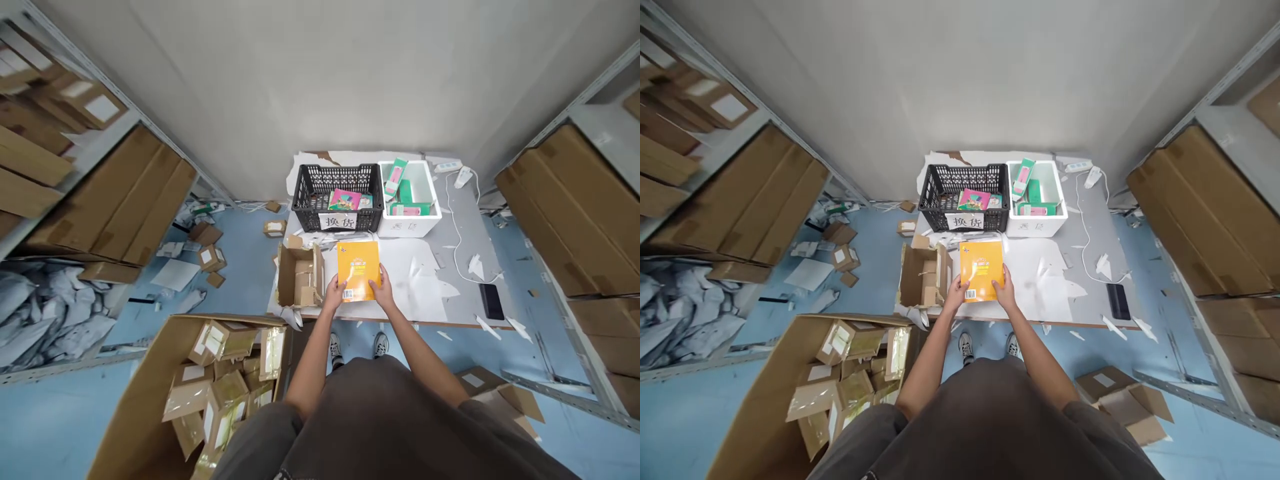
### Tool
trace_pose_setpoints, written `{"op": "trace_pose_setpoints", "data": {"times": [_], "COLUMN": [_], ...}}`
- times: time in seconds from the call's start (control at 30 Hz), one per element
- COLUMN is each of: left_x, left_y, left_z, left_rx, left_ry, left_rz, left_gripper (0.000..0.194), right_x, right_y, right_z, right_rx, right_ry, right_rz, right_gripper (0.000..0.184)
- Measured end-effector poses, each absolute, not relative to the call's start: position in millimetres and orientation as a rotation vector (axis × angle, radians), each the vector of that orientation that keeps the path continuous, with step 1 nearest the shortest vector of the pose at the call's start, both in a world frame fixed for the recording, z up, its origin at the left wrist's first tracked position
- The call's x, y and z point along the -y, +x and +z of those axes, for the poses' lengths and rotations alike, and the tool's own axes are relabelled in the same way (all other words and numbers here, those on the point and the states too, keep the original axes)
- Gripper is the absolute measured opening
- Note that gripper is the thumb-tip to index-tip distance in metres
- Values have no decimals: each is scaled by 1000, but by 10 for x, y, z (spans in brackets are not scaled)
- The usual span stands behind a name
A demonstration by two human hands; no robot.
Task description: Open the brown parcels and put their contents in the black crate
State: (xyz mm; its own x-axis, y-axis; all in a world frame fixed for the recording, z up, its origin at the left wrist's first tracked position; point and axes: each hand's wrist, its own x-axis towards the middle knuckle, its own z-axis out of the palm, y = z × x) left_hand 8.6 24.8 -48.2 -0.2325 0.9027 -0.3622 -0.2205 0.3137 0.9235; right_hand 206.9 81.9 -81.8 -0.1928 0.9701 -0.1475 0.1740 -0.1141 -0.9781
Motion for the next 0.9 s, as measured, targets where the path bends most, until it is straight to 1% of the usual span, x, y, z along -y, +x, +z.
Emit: {"op": "trace_pose_setpoints", "data": {"times": [0.03, 0.1, 0.17, 0.23, 0.3, 0.37, 0.5, 0.67, 0.8, 0.9], "left_x": [-281, -334, -364, -371, -365, -354, -327, -242, -139, -98], "left_y": [85, 92, 119, 167, 225, 278, 336, 258, 155, 205], "left_z": [-311, 10, 286, 503, 659, 753, 805, 856, 1054, 1207], "left_rx": [-1466, -1592, -1671, -1686, -1691, -1713, -1759, -1759, -1819, -1850], "left_ry": [806, 1102, 1393, 1626, 1785, 1873, 1940, 1985, 1987, 1998], "left_rz": [1248, 1286, 1249, 1196, 1185, 1205, 1223, 1232, 1236, 1214], "left_gripper": [73, 93, 111, 120, 119, 114, 108, 104, 98, 97], "right_x": [-832, -858, -887, -913, -930, -933, -905, -871, -865, -858], "right_y": [2042, 1998, 1972, 1955, 1944, 1935, 1917, 1908, 1911, 1861], "right_z": [-641, -309, -20, 219, 414, 563, 737, 875, 1066, 1227], "right_rx": [1450, 1496, 1577, 1637, 1675, 1699, 1688, 1560, 1481, 1407], "right_ry": [-1314, -1309, -1313, -1311, -1310, -1305, -1240, -1142, -1049, -975], "right_rz": [1269, 1032, 831, 685, 589, 519, 456, 557, 690, 785], "right_gripper": [82, 77, 75, 76, 78, 78, 75, 67, 61, 63]}}
